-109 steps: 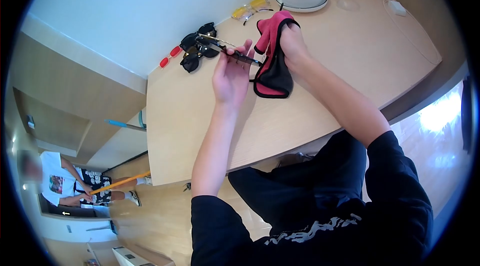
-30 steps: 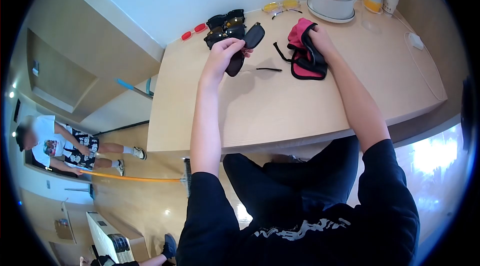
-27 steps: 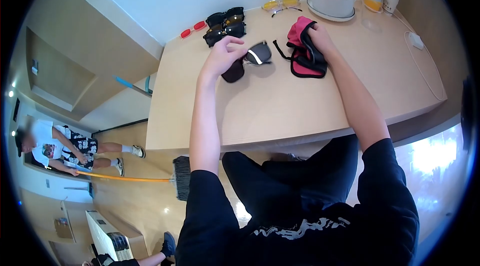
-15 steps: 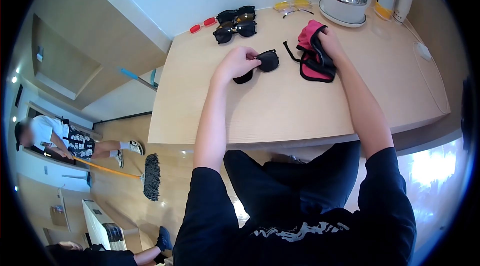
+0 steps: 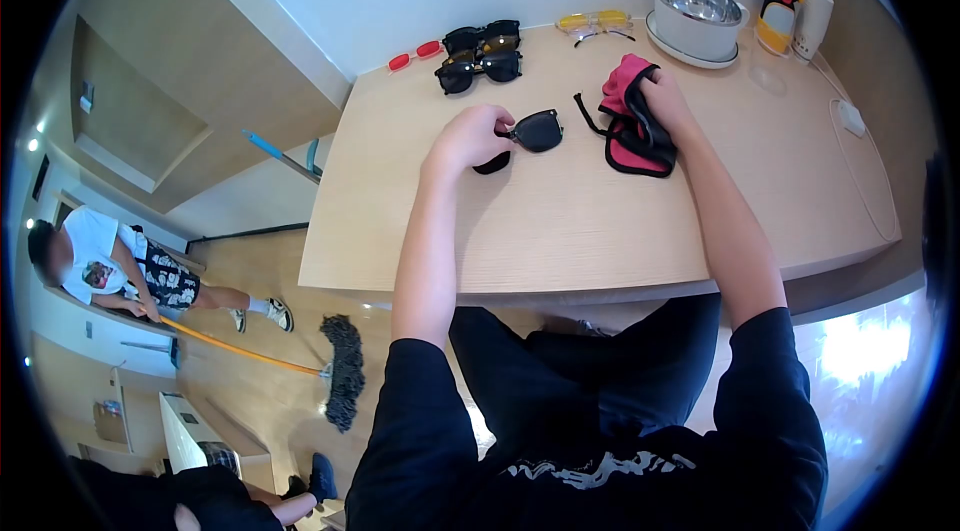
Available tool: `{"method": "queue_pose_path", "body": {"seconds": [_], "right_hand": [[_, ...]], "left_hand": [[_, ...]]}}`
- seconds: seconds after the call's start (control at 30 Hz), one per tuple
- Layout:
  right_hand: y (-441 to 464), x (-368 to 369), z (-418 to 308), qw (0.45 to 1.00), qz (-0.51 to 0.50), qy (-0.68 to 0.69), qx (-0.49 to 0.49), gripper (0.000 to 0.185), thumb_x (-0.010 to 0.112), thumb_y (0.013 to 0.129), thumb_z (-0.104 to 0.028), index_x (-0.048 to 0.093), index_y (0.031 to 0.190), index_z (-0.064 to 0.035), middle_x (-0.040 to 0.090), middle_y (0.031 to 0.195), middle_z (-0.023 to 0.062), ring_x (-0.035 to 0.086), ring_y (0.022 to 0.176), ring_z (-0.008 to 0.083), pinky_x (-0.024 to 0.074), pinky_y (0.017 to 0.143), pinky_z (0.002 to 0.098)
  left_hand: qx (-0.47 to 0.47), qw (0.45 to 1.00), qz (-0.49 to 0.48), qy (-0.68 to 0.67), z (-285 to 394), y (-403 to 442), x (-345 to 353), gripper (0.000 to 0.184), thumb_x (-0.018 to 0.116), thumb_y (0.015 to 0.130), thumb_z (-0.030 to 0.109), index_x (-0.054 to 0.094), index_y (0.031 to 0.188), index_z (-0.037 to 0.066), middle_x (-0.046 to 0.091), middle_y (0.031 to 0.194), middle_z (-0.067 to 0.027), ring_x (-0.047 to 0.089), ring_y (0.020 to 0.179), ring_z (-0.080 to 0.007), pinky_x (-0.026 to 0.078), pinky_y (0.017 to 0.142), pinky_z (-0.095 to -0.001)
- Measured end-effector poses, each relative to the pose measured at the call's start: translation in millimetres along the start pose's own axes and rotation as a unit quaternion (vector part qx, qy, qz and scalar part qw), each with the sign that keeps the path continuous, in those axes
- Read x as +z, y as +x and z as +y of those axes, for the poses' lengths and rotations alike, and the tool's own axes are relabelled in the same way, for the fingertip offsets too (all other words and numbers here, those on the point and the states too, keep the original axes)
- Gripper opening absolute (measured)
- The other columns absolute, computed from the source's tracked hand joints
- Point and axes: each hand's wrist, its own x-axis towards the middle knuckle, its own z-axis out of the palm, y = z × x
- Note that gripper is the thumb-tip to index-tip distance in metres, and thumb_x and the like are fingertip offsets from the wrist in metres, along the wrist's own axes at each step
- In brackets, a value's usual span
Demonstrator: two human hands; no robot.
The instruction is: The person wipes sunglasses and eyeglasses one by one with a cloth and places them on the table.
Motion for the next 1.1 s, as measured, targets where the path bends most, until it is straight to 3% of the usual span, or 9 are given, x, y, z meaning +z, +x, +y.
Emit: {"method": "queue_pose_path", "body": {"seconds": [0.13, 0.23, 0.37, 0.43, 0.57, 0.63, 0.67, 0.87, 1.1], "right_hand": [[-1, 1, 0, 1.000, -0.002, 0.001, -0.005, 0.027, 0.047, 0.084, -0.013, 0.059, 0.100, 0.0054, 0.061, 0.085, 0.0056, 0.056, 0.074, 0.0094, 0.0452, 0.067, 0.0227], [-7, 4, -8, 1.000, -0.003, 0.006, -0.012, 0.027, 0.047, 0.084, -0.013, 0.059, 0.099, 0.0056, 0.061, 0.085, 0.0056, 0.056, 0.074, 0.0094, 0.0452, 0.067, 0.0231], [-4, 3, -6, 1.000, 0.005, -0.017, -0.014, 0.027, 0.047, 0.084, -0.014, 0.059, 0.098, 0.0057, 0.061, 0.084, 0.0054, 0.055, 0.074, 0.0096, 0.0450, 0.067, 0.0234], [-1, 0, -1, 0.999, 0.000, -0.036, -0.020, 0.027, 0.047, 0.084, -0.014, 0.059, 0.098, 0.0057, 0.061, 0.084, 0.0054, 0.055, 0.074, 0.0096, 0.0449, 0.067, 0.0235], [-3, 4, -2, 0.999, 0.008, -0.027, -0.025, 0.029, 0.050, 0.083, -0.017, 0.060, 0.096, 0.0065, 0.062, 0.081, 0.0068, 0.055, 0.071, 0.0104, 0.0451, 0.064, 0.0248], [-3, 2, -1, 0.999, 0.019, -0.016, -0.027, 0.030, 0.052, 0.082, -0.019, 0.060, 0.093, 0.0073, 0.062, 0.078, 0.0081, 0.056, 0.069, 0.0112, 0.0453, 0.061, 0.0257], [-7, 4, -5, 0.999, 0.018, -0.017, -0.022, 0.030, 0.052, 0.082, -0.019, 0.060, 0.093, 0.0074, 0.062, 0.079, 0.0083, 0.056, 0.069, 0.0116, 0.0454, 0.061, 0.0260], [-4, 3, -1, 0.999, 0.015, -0.003, -0.033, 0.030, 0.053, 0.081, -0.019, 0.061, 0.092, 0.0071, 0.062, 0.078, 0.0081, 0.056, 0.069, 0.0118, 0.0456, 0.062, 0.0267], [2, 3, 6, 0.998, 0.012, -0.029, -0.049, 0.031, 0.053, 0.080, -0.020, 0.060, 0.089, 0.0080, 0.062, 0.076, 0.0087, 0.056, 0.068, 0.0122, 0.0451, 0.061, 0.0275]], "left_hand": [[-0.033, 0.998, 0.032, 0.051, 10, -2, 2, 0.026, 0.066, 0.067, 0.007, 0.063, 0.092, 0.001, 0.064, 0.088, -0.0125, 0.061, 0.083, -0.0222, 0.048, 0.074, -0.0305], [-0.039, 0.996, 0.031, 0.073, 14, -3, 3, 0.019, 0.063, 0.069, 0.011, 0.064, 0.088, 0.007, 0.064, 0.088, -0.0105, 0.061, 0.085, -0.0233, 0.048, 0.075, -0.0320], [-0.043, 0.997, 0.045, 0.054, 7, -1, 1, 0.020, 0.064, 0.069, 0.012, 0.063, 0.088, 0.007, 0.064, 0.087, -0.0101, 0.061, 0.085, -0.0233, 0.048, 0.075, -0.0323], [-0.050, 0.997, 0.046, 0.040, 3, -2, -1, 0.021, 0.064, 0.068, 0.006, 0.061, 0.088, 0.001, 0.064, 0.086, -0.0125, 0.061, 0.081, -0.0224, 0.049, 0.073, -0.0310], [-0.030, 0.996, 0.080, 0.012, -12, 7, -9, 0.022, 0.064, 0.068, 0.005, 0.060, 0.089, 0.001, 0.064, 0.086, -0.0119, 0.062, 0.081, -0.0219, 0.049, 0.073, -0.0313], [0.002, 0.969, 0.243, 0.038, -16, 17, -11, 0.021, 0.065, 0.067, 0.005, 0.061, 0.088, 0.002, 0.064, 0.085, -0.0112, 0.062, 0.082, -0.0215, 0.049, 0.074, -0.0317], [0.018, 0.958, 0.281, 0.060, -19, 23, -12, 0.021, 0.065, 0.067, 0.005, 0.061, 0.087, 0.002, 0.064, 0.085, -0.0105, 0.062, 0.081, -0.0235, 0.049, 0.072, -0.0324], [0.117, 0.900, 0.380, 0.179, -37, 48, -13, 0.022, 0.069, 0.065, 0.008, 0.062, 0.086, 0.005, 0.063, 0.088, -0.0085, 0.058, 0.086, -0.0266, 0.043, 0.079, -0.0361], [0.131, 0.880, 0.424, 0.170, -51, 56, 7, 0.020, 0.068, 0.067, 0.010, 0.063, 0.087, 0.007, 0.063, 0.089, -0.0061, 0.055, 0.092, -0.0240, 0.038, 0.084, -0.0358]]}}
